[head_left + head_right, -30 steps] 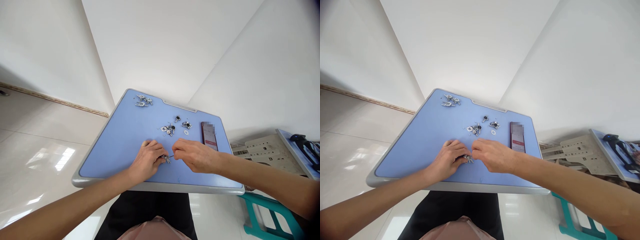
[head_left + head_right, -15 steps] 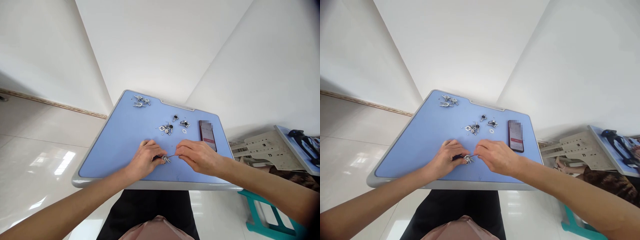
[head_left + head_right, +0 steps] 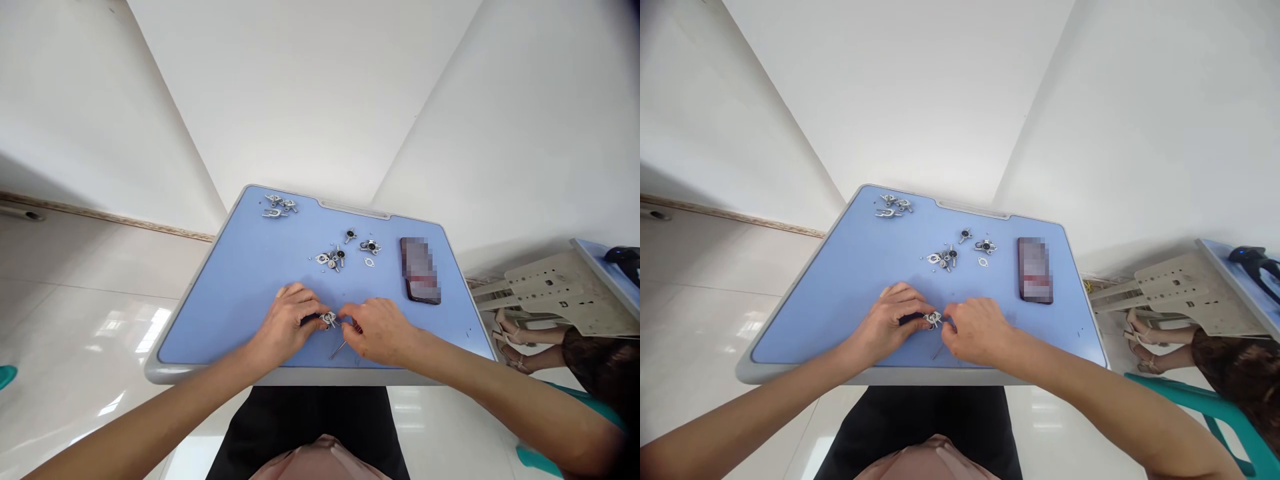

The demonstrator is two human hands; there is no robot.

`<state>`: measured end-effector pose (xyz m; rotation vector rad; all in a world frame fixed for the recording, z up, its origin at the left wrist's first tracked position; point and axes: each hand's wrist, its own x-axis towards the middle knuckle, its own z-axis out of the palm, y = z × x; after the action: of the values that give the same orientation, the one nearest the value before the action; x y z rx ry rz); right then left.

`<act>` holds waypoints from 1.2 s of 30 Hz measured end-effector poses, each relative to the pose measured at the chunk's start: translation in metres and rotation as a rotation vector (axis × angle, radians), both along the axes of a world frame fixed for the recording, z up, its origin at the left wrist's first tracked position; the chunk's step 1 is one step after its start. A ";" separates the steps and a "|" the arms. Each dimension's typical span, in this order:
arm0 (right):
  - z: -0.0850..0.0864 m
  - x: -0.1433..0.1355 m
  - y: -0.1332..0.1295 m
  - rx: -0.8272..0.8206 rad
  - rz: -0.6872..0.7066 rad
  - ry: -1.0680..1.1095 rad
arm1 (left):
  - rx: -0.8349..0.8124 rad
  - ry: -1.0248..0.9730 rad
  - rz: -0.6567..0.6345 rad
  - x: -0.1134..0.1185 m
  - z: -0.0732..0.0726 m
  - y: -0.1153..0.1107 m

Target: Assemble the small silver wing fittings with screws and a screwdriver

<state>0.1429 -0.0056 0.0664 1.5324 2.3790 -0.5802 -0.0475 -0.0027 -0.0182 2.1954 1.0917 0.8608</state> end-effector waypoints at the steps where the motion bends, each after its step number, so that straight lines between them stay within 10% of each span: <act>1: 0.001 -0.002 0.001 -0.020 0.033 -0.004 | -0.004 -0.005 0.000 0.000 0.001 0.000; 12: 0.031 0.019 0.011 -0.235 -0.200 0.329 | 0.000 0.008 -0.003 0.001 0.000 0.001; 23: 0.016 0.006 0.012 0.214 0.271 0.524 | -0.022 -0.038 0.001 0.003 0.005 -0.001; 36: 0.021 0.002 0.020 0.182 0.281 0.326 | 0.000 -0.026 0.006 0.004 0.001 -0.001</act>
<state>0.1450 0.0146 0.0872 1.2080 2.9010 -0.6003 -0.0435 -0.0035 -0.0171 2.1758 1.0865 0.8903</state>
